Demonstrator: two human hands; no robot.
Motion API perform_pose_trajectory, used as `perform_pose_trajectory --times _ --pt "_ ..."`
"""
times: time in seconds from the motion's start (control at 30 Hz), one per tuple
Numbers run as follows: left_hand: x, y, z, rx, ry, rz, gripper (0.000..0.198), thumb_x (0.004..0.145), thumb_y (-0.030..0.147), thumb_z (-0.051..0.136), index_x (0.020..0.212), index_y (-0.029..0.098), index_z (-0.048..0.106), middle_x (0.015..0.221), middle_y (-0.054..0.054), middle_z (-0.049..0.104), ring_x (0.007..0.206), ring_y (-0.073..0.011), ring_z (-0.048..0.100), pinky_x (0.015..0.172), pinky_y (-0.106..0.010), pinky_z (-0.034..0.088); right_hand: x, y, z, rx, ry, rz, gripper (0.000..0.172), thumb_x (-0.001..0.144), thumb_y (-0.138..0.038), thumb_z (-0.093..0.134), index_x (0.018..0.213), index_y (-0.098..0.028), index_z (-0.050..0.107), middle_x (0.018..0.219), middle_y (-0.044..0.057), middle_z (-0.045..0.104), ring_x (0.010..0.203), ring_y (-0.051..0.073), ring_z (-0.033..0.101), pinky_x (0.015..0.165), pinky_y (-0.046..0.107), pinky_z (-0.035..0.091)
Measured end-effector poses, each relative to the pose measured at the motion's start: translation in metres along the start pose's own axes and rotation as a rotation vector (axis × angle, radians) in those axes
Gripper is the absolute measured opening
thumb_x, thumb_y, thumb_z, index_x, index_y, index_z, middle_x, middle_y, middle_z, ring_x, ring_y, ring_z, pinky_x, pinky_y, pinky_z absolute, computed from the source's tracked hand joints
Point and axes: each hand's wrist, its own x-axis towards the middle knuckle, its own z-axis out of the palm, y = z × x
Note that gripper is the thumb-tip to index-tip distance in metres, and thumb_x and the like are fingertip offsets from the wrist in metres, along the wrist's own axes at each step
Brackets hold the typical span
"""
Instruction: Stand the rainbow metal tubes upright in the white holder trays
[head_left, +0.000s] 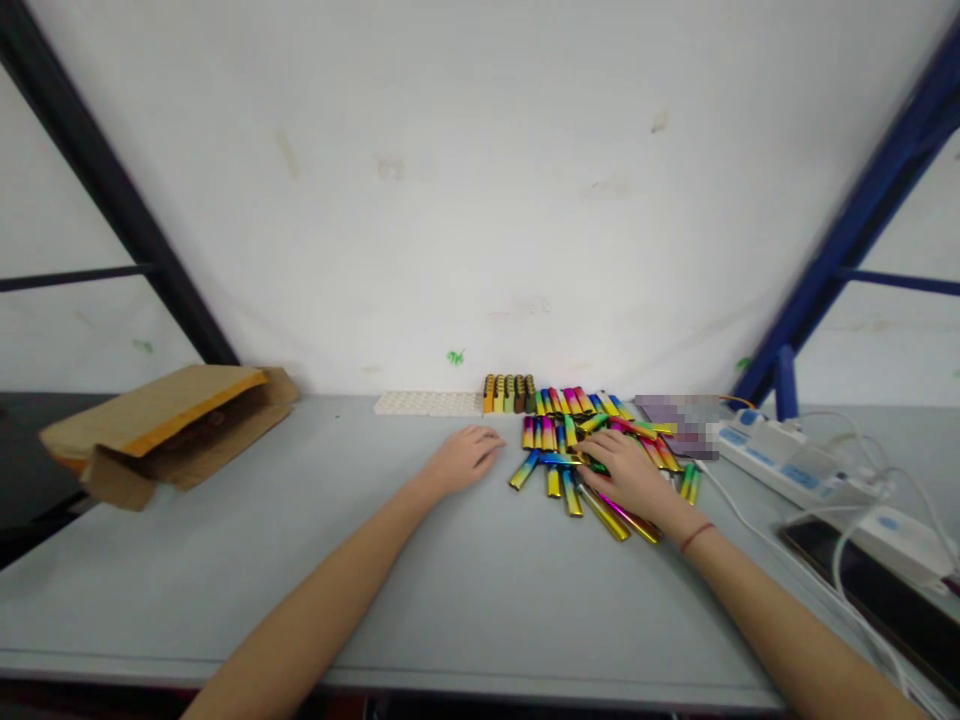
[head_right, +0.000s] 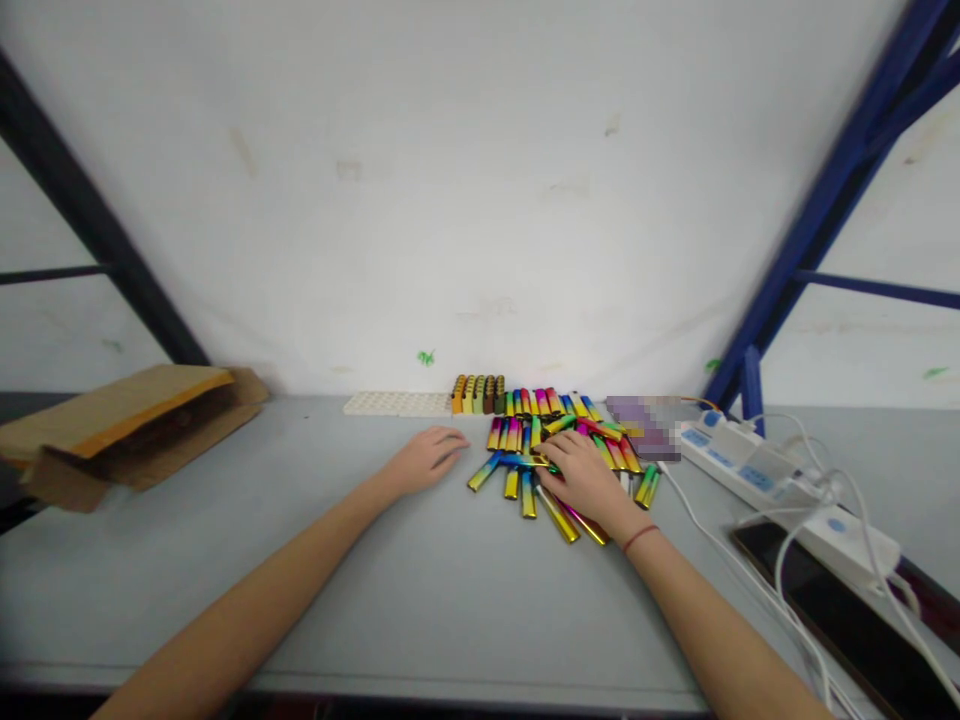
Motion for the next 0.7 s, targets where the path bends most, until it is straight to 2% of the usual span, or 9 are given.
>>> perform_pose_trajectory --times 0.07,0.2,0.27,0.33,0.43,0.57,0.7 --pt "-0.008 -0.026 -0.013 0.063 0.070 -0.127 0.034 0.094 0.022 0.041 0.121 0.015 0.060 0.120 -0.011 0.060 0.114 -0.0232 0.054 0.103 -0.038 0.040 0.004 -0.007 -0.002 0.004 -0.007 -0.032 0.023 0.092 -0.027 0.050 0.104 -0.016 0.065 0.102 0.012 0.065 0.099 0.025 0.055 0.088 0.040 0.044" --pt "-0.032 -0.082 -0.034 0.284 0.197 -0.578 0.044 0.091 0.019 0.037 0.133 0.010 0.048 0.131 -0.014 0.054 0.124 -0.0243 0.048 0.108 -0.038 0.036 0.019 -0.018 -0.001 -0.029 -0.083 -0.086 0.021 0.092 -0.024 0.047 0.099 -0.017 0.066 0.091 0.010 0.066 0.089 0.023 0.058 0.082 0.037 0.045" --pt "-0.045 -0.099 -0.041 0.369 0.148 -0.741 0.047 0.092 0.019 0.036 0.135 0.004 0.045 0.139 -0.019 0.047 0.128 -0.0271 0.045 0.106 -0.040 0.037 0.027 -0.023 0.003 -0.067 -0.134 -0.082 0.020 0.092 -0.022 0.049 0.098 -0.017 0.066 0.089 0.010 0.066 0.087 0.023 0.059 0.079 0.035 0.046" --pt "-0.056 -0.105 -0.045 0.393 0.017 -0.780 0.045 0.092 0.022 0.034 0.132 0.006 0.048 0.140 -0.018 0.047 0.128 -0.0285 0.045 0.104 -0.042 0.039 0.033 -0.025 0.007 -0.094 -0.165 -0.061 0.017 0.090 -0.021 0.051 0.096 -0.016 0.066 0.088 0.011 0.066 0.085 0.023 0.060 0.077 0.034 0.046" --pt "-0.066 -0.096 -0.053 0.450 -0.075 -0.797 0.043 0.094 0.027 0.032 0.127 0.011 0.053 0.133 -0.016 0.053 0.121 -0.0293 0.051 0.098 -0.042 0.043 0.037 -0.026 0.012 -0.066 -0.163 -0.022 0.014 0.088 -0.018 0.055 0.096 -0.016 0.066 0.088 0.011 0.064 0.085 0.022 0.060 0.078 0.033 0.047" --pt "-0.068 -0.066 -0.068 0.545 -0.178 -0.822 0.041 0.092 0.032 0.035 0.119 0.012 0.058 0.120 -0.017 0.058 0.108 -0.0313 0.058 0.086 -0.044 0.048 0.032 -0.022 0.012 0.020 -0.151 0.040 0.011 0.086 -0.012 0.054 0.092 -0.015 0.062 0.092 0.011 0.060 0.085 0.022 0.060 0.079 0.033 0.048" --pt "-0.065 -0.033 -0.080 0.582 -0.258 -0.839 0.034 0.092 0.029 0.038 0.110 0.012 0.062 0.112 -0.018 0.061 0.104 -0.0315 0.060 0.081 -0.042 0.049 0.025 -0.019 0.008 0.131 -0.119 0.141 0.020 0.090 -0.013 0.043 0.106 -0.014 0.056 0.096 0.012 0.063 0.088 0.023 0.062 0.078 0.033 0.047"
